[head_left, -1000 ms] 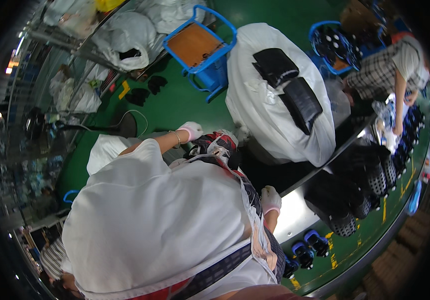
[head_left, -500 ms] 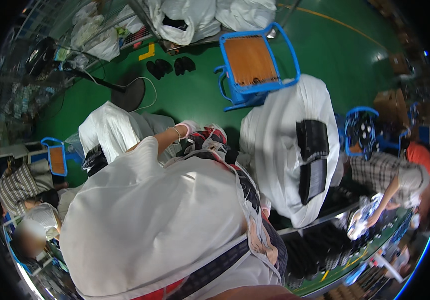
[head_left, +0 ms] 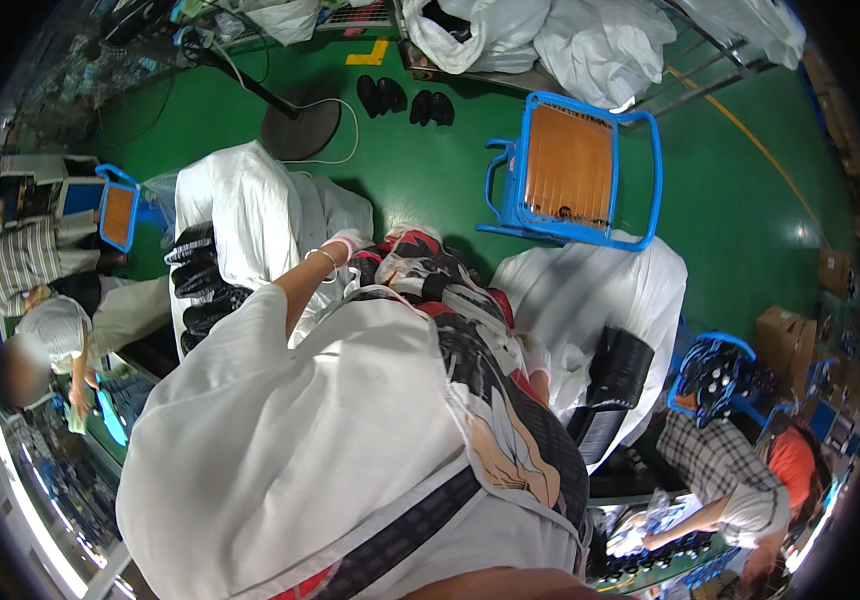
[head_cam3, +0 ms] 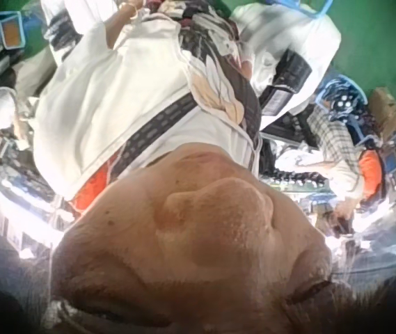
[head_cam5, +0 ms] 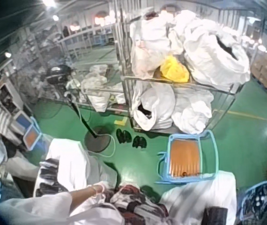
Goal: The person attaches black shoe soles to blue and black sneakers on a factory assembly line. They pick up a sole, align it with a shoe, and press it into place, repeating this process for multiple pairs. Later, they retrieve additional soles from a large white sack.
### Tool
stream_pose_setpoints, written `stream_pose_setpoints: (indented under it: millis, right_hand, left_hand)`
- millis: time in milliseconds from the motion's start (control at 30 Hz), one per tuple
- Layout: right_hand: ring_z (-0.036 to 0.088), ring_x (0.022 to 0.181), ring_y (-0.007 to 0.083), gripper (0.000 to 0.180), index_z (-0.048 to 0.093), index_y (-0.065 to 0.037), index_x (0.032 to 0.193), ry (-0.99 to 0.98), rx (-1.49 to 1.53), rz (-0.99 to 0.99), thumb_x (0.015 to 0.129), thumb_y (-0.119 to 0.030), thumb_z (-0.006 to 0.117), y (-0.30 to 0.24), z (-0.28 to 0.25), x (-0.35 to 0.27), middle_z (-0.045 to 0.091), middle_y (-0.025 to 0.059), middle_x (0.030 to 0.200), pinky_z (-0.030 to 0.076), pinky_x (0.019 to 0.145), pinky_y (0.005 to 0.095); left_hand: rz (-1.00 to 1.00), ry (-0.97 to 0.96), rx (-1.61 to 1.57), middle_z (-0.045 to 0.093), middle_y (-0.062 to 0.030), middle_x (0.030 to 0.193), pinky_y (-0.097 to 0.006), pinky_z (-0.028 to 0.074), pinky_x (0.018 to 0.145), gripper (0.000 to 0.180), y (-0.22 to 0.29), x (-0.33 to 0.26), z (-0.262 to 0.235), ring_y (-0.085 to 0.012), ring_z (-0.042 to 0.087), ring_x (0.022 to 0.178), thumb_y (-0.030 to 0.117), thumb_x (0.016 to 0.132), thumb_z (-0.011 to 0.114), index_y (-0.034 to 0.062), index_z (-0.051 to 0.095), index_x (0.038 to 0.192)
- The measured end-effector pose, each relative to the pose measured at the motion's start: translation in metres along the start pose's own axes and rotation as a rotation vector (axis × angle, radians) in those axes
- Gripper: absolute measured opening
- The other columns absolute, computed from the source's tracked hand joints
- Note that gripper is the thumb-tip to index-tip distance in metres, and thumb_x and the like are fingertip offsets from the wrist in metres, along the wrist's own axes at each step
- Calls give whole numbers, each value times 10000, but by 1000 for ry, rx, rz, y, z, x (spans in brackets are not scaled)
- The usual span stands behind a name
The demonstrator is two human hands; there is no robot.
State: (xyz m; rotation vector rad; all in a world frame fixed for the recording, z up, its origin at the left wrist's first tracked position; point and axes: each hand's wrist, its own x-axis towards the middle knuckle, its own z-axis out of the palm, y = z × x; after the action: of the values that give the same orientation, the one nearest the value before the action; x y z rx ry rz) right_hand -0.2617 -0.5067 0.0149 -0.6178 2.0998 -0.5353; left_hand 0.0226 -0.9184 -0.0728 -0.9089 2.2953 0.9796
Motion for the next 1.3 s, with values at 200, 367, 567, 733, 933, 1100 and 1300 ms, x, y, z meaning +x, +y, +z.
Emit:
stream_pose_setpoints:
  millis: [200,367,567,733,933,1100,1300]
  right_hand:
    - [604,945,420,343,664,-104,998,-92,-320,-39,891,-340,439,-55,-36,66,648,225,979,473,814,494]
    - [602,980,425,367,664,-38,971,-140,-444,-71,886,-281,403,-102,-63,83,638,247,1012,469,843,496]
    - [593,1020,383,382,662,-121,1056,-278,-508,-50,880,-361,422,-126,-42,150,637,176,1088,465,882,452]
    - [598,988,395,373,676,-105,995,-210,-423,-42,866,-358,435,-214,-66,202,645,195,1038,467,872,467]
    - [606,963,386,361,661,-102,1009,-17,-337,-71,863,-365,460,-329,-114,230,654,196,1008,470,844,468]
    - [607,970,379,368,657,-89,1024,68,-200,-60,869,-364,469,-373,-152,238,657,181,1028,471,855,452]
    - [611,991,348,327,655,-85,1052,290,-237,-200,878,-321,510,-392,-223,251,657,163,1054,479,862,406]
  left_hand:
    - [-242,-69,-221,648,-182,1094,-358,458,851,435,18,-23,-5,-342,605,1008,421,846,555,64,668,1068]
    - [-16,-3,-35,638,-173,1116,-399,470,873,418,13,-18,-20,-346,607,1012,427,889,494,120,670,1112]
    - [-193,64,-447,638,-144,1162,-320,434,927,412,-43,3,-20,-264,608,1077,380,905,547,78,635,1171]
    - [-48,177,-246,639,-194,1088,-405,455,903,401,-18,51,-143,-368,582,1050,377,868,524,67,660,1083]
    - [14,387,-108,639,-217,1045,-421,460,901,333,-5,106,-285,-381,587,1009,300,867,532,56,662,1052]
    - [210,414,-130,629,-206,987,-421,460,875,309,48,150,-371,-377,581,968,272,879,536,49,646,1064]
    - [570,410,-146,616,-164,1018,-382,471,862,270,145,181,-425,-335,588,951,231,869,577,50,646,1058]
